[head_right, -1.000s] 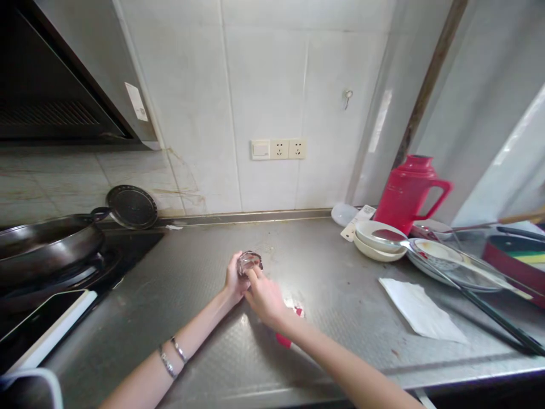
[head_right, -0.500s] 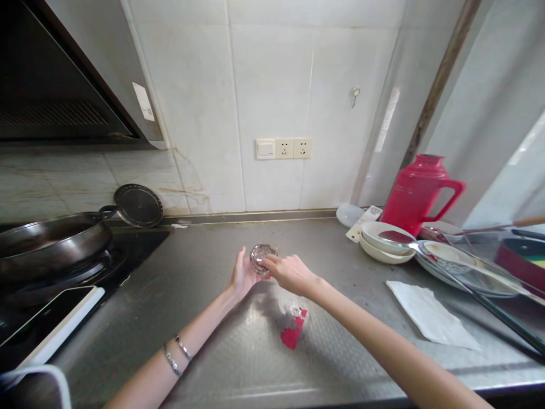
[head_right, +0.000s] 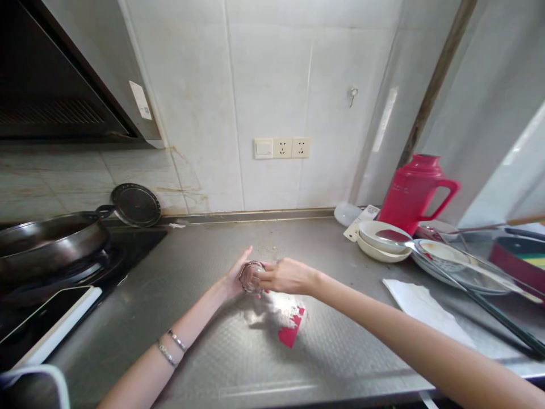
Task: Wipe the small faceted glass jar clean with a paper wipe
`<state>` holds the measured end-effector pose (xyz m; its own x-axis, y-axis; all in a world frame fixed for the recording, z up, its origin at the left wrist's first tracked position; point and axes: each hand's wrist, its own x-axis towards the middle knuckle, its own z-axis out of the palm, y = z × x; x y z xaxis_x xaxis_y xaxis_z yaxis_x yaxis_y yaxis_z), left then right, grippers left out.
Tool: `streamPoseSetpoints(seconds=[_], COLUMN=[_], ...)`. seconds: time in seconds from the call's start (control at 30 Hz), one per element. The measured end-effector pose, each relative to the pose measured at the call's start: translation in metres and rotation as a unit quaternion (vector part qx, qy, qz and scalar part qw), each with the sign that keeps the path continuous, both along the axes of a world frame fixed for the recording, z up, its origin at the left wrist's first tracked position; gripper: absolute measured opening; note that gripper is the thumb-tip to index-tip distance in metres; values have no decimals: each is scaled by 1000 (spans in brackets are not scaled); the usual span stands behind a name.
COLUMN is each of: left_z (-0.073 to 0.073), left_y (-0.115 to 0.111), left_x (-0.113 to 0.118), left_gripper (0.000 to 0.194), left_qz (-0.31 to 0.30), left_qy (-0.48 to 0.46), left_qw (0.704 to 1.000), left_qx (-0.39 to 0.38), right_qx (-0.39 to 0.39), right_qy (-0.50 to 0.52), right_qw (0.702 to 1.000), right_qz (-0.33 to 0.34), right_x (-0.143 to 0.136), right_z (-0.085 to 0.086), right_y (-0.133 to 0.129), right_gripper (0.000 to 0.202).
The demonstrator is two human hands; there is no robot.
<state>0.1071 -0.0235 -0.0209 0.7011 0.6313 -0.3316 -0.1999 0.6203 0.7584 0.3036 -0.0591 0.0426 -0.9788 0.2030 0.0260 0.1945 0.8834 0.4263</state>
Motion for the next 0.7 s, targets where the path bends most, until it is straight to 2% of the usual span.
streamPoseSetpoints(seconds=[0.1, 0.2, 0.33, 0.43, 0.53, 0.6, 0.7], left_z=[-2, -5, -5, -2, -1, -3, -6], left_y=[-1, -2, -2, -3, -5, -8, -10], left_x=[1, 6, 12, 15, 19, 22, 25], left_gripper=[52, 32, 29, 33, 36, 37, 38], left_qz=[-3, 62, 144, 181, 205, 232, 281], left_qy=[13, 6, 4, -1, -34, -51, -72], left_qw=[1000, 998, 989, 983, 978, 971, 957], left_qx=[-20, -26, -32, -22, -6, 5, 22], right_qx=[7, 3, -48, -120, -204, -251, -313], right_qy=[7, 4, 29, 98, 211, 300, 428], right_qw=[1000, 1000, 996, 979, 938, 893, 818], right_qz=[9, -7, -70, -132, -187, -221, -225], right_x=[1, 6, 12, 11, 1, -10, -31], right_z=[-6, -8, -12, -25, -46, -62, -82], right_y=[2, 6, 9, 2, -12, -21, -30], right_gripper=[23, 19, 16, 33, 52, 58, 65])
